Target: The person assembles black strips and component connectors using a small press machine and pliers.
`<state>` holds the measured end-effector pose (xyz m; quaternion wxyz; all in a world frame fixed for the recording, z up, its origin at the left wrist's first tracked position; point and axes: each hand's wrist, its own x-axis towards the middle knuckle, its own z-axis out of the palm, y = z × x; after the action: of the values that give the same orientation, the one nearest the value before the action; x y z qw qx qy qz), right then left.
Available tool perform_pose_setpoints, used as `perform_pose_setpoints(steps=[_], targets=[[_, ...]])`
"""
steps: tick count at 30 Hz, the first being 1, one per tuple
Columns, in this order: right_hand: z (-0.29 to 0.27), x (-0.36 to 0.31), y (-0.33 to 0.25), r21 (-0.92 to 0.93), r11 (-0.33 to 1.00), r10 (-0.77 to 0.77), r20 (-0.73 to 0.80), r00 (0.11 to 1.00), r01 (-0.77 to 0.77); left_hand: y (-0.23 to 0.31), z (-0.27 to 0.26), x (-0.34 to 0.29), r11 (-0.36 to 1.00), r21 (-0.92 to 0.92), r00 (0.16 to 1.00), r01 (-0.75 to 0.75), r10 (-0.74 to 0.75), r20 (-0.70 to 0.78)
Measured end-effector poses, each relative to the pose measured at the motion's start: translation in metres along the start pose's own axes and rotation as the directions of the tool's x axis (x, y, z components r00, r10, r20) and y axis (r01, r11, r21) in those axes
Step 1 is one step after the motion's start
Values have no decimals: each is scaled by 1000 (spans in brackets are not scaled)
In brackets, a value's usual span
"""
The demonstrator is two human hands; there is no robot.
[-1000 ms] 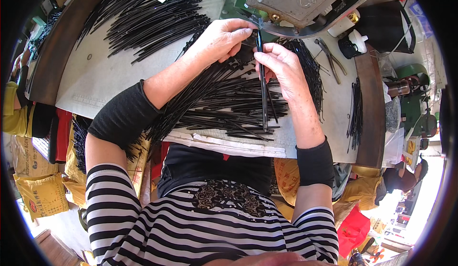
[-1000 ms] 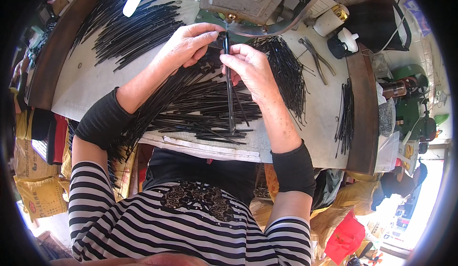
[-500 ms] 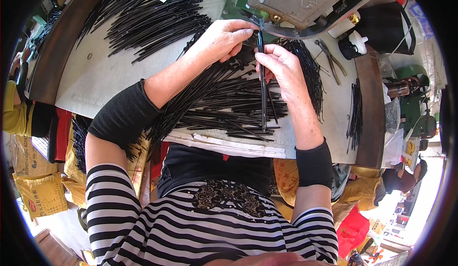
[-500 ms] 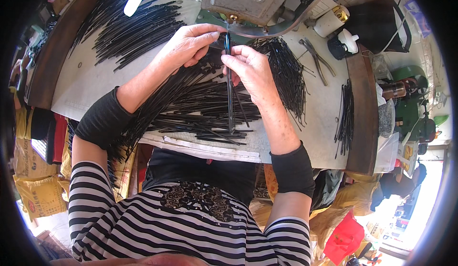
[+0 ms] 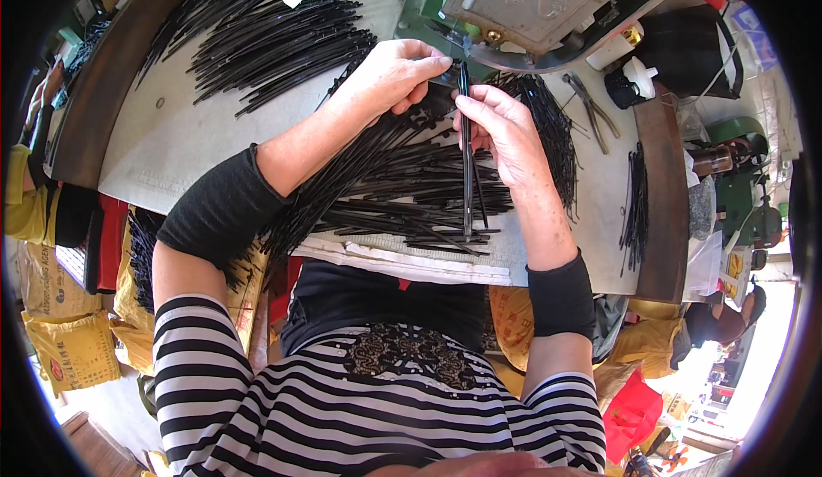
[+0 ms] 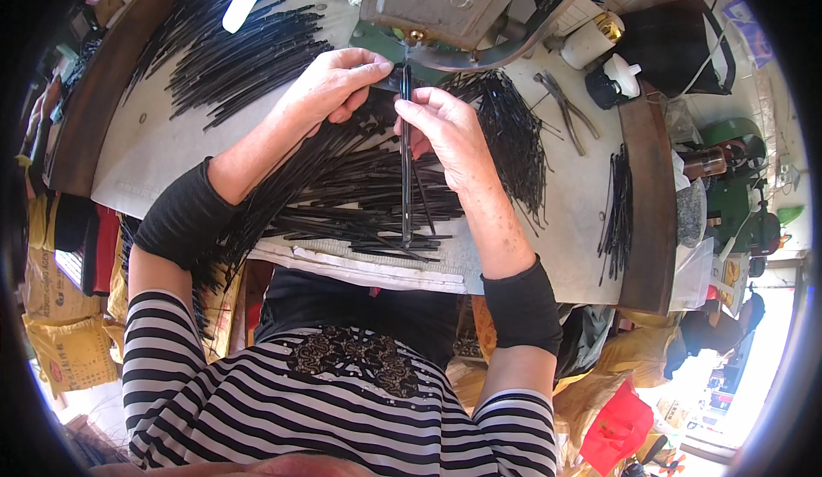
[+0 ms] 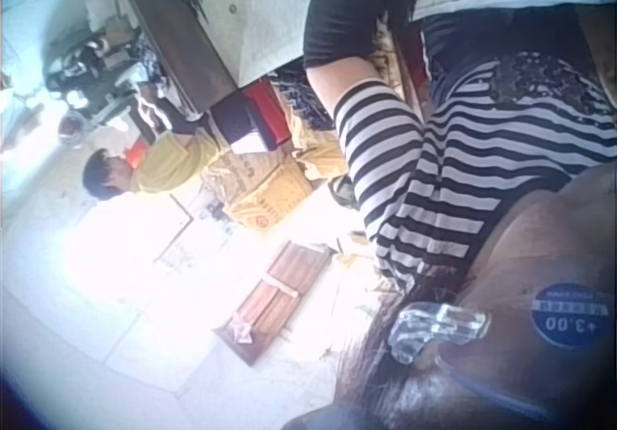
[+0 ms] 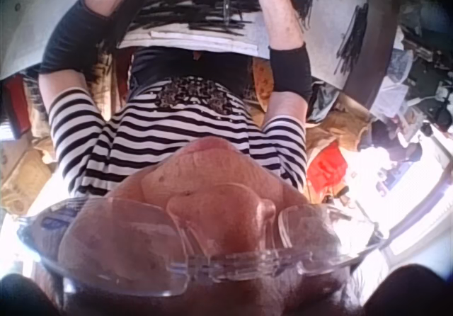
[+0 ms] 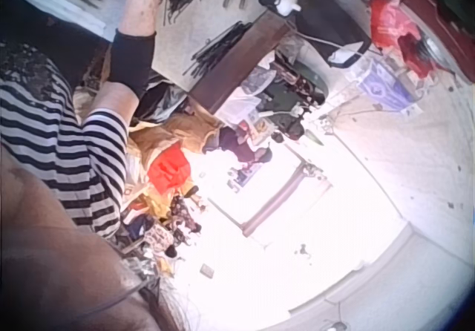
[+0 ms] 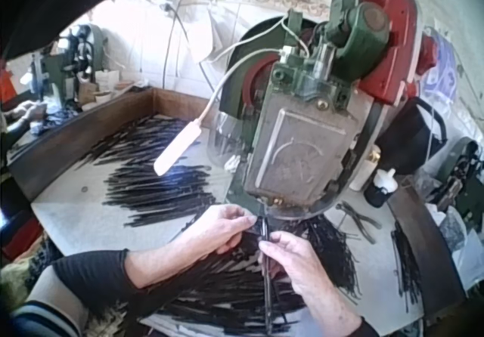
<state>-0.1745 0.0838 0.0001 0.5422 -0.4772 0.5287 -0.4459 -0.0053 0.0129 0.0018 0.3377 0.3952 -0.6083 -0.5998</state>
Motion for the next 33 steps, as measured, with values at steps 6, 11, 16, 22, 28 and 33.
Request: perform_pose_setpoints(steps=[6, 11, 16, 22, 28, 33], targets=[[-2, 1, 2, 139, 989, 48, 38, 998, -53, -4, -5, 3, 1000, 13, 1000, -8, 8, 25], [0, 1, 3, 155, 987, 36, 30, 999, -40, -6, -5, 5, 1000, 8, 999, -18, 17, 36], [2, 3, 4, 181, 982, 49, 23, 999, -52, -6, -4, 4, 1000, 13, 1000, -7, 7, 29], [6, 1, 0, 164, 985, 57, -16, 998, -53, -2, -4, 3, 998, 35, 998, -48, 47, 29], [4, 3, 4, 185, 983, 24, -54, 998, -14, 2, -8, 2, 991, 60, 991, -117, 113, 71], [5, 3, 2, 181, 983, 21, -65, 998, -9, 2, -11, 1, 995, -23, 983, -95, 97, 157]])
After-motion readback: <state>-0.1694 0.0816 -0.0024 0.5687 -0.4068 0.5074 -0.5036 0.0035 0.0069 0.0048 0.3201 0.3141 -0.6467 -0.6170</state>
